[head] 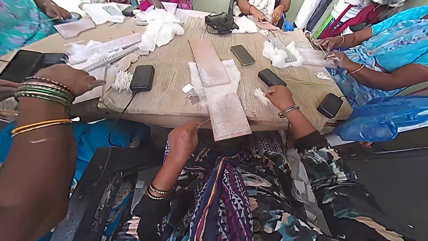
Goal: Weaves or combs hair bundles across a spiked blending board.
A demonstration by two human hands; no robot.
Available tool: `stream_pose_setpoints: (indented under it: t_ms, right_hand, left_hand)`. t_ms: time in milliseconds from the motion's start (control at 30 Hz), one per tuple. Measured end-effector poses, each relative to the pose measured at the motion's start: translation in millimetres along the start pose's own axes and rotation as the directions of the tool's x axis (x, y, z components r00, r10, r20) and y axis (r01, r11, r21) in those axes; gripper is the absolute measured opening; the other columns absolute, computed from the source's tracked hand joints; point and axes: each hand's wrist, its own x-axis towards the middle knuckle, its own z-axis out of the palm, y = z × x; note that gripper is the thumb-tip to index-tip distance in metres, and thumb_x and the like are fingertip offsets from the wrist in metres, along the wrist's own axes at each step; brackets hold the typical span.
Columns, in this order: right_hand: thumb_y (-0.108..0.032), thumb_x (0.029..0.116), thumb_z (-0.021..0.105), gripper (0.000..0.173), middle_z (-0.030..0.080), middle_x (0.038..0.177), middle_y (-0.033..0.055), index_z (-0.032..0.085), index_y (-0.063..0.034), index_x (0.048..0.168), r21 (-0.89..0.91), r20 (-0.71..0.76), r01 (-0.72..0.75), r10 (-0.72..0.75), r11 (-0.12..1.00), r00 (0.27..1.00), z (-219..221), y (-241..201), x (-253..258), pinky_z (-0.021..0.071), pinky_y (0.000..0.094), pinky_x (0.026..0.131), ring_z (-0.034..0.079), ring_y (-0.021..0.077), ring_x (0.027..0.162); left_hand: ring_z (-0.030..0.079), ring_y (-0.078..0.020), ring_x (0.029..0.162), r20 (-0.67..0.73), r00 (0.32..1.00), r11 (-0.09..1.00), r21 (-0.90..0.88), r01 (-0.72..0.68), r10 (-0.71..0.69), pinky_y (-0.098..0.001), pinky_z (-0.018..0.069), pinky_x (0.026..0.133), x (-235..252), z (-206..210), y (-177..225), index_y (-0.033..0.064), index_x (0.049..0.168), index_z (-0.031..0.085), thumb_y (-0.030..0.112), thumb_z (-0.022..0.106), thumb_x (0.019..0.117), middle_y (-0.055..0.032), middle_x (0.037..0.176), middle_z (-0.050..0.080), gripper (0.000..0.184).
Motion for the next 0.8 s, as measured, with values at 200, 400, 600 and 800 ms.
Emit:
stream_pose_setpoints:
  t_ms: [200,400,600,800]
  right_hand:
    - [-0.03,0.1008,0.065,0.035,0.069,0.099,0.0275,0.072,0.0049,0.098,0.038,0.037,-0.177,0.176,0.983,0.984,0.1,-0.6,33.0,0.046,0.0666,0.086,0.065,0.0444,0.099]
    - [-0.022,0.092,0.077,0.033,0.067,0.107,0.021,0.071,-0.0004,0.117,0.174,0.04,0.384,-0.396,0.907,0.917,45.1,-68.9,11.7,0.0519,0.056,0.076,0.065,0.0359,0.088]
    - [-0.027,0.095,0.073,0.04,0.065,0.122,0.0209,0.069,-0.0011,0.125,-0.042,0.26,0.542,-0.514,0.839,0.817,87.0,-142.1,1.9,0.0468,0.0578,0.089,0.062,0.0404,0.11]
    - [-0.004,0.0959,0.065,0.012,0.068,0.094,0.0218,0.074,0.0038,0.094,0.003,0.204,0.622,-0.61,0.783,0.766,96.5,-123.4,-3.3,0.051,0.0557,0.084,0.067,0.0406,0.094]
  left_hand:
    - [0.074,-0.04,0.087,0.06,0.993,0.992,-0.064,0.108,-0.104,-0.0618,0.0556,0.076,-12.4,-10.6,-9.8,-0.0005,0.102,0.077,0.008,0.058,0.0997,-0.02,0.094,0.075,0.021]
    - [0.073,-0.0228,0.084,0.155,0.906,0.857,-0.293,0.424,-0.395,-0.0452,0.0589,0.082,-10.3,-19.8,-26.9,0.0001,0.108,0.073,0.012,0.057,0.1035,-0.0124,0.094,0.075,0.021]
    - [0.071,-0.014,0.079,0.128,0.915,0.839,-0.367,0.401,-0.381,-0.0337,0.058,0.077,-14.4,-24.1,-19.9,0.0009,0.107,0.072,0.011,0.055,0.1032,-0.0074,0.091,0.074,0.02]
    - [0.07,-0.0086,0.074,0.145,0.896,0.794,-0.421,0.439,-0.419,-0.0281,0.0585,0.073,-18.3,-22.9,-31.1,0.001,0.105,0.071,0.01,0.055,0.1032,-0.0045,0.089,0.075,0.018]
